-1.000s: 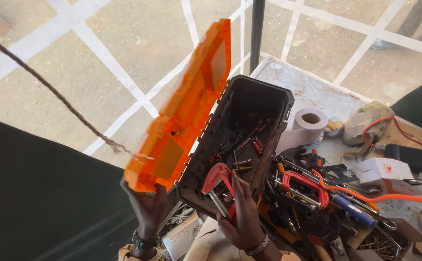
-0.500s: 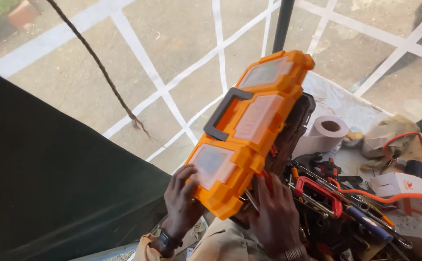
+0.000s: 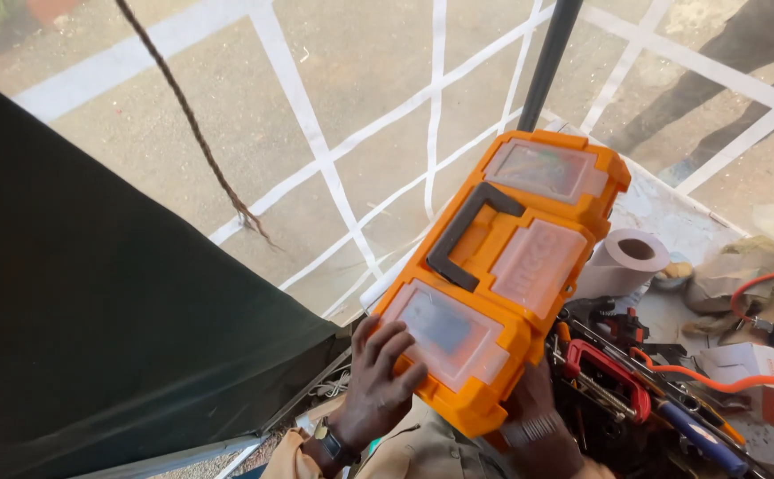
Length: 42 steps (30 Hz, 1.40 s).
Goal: Searching through and organizing various hand tools inside a plastic toolbox
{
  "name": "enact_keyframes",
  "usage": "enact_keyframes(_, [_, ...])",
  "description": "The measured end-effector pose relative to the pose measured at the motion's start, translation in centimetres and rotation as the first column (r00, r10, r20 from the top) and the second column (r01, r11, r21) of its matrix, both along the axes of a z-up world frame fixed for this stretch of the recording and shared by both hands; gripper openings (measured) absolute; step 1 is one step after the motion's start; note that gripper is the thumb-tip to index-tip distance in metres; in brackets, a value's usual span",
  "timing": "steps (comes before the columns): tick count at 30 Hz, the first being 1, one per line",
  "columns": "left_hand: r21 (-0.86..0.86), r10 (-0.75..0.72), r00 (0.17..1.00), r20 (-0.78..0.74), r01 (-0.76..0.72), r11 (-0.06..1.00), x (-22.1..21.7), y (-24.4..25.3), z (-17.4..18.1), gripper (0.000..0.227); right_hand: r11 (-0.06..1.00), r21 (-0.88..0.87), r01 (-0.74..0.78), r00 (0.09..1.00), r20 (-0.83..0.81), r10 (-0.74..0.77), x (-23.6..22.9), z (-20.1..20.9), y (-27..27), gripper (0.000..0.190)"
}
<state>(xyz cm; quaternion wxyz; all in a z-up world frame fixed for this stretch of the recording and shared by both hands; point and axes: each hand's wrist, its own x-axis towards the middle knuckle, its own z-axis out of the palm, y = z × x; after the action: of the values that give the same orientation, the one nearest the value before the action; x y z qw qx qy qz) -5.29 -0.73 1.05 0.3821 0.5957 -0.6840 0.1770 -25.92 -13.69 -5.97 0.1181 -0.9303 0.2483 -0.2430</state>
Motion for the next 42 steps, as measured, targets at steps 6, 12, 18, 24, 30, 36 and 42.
enact_keyframes(6, [0.069,-0.074,0.996,0.058,0.07,0.995,0.4,0.3,-0.9,0.019,0.955,0.231,0.185,0.981,0.008,-0.192,-3.2,0.7,3.1,0.058])
enact_keyframes(12, [0.245,-0.154,0.984,0.089,0.128,0.961,1.6,0.6,0.3,0.043,0.221,0.956,0.193,0.786,-0.016,-0.617,-1.8,4.5,6.1,0.048])
enact_keyframes(18, [0.306,-0.259,0.965,-0.037,0.257,0.916,1.6,0.8,3.5,0.017,0.371,0.9,0.229,0.828,0.02,-0.56,-2.2,1.5,6.2,0.059])
enact_keyframes(24, [0.289,-0.247,0.95,-0.189,0.294,0.911,0.2,0.0,3.0,0.036,0.748,0.47,0.468,0.862,-0.056,-0.504,-3.8,-2.3,6.5,0.053])
enact_keyframes(30, [0.34,-0.059,0.993,-0.098,0.089,0.936,0.4,-0.9,0.7,0.093,0.815,0.255,0.52,0.776,0.256,-0.576,-1.9,4.1,7.3,0.035])
enact_keyframes(36, [0.429,0.069,0.995,-0.07,-0.033,0.903,0.1,-0.1,-0.2,0.131,0.267,0.913,0.307,0.723,-0.041,-0.69,-4.0,2.4,4.7,0.025])
enact_keyframes(42, [0.533,0.124,0.979,-0.163,-0.018,0.846,-0.2,0.0,-0.1,0.14,0.155,0.96,0.232,0.796,-0.096,-0.598,-3.0,3.5,4.9,0.018])
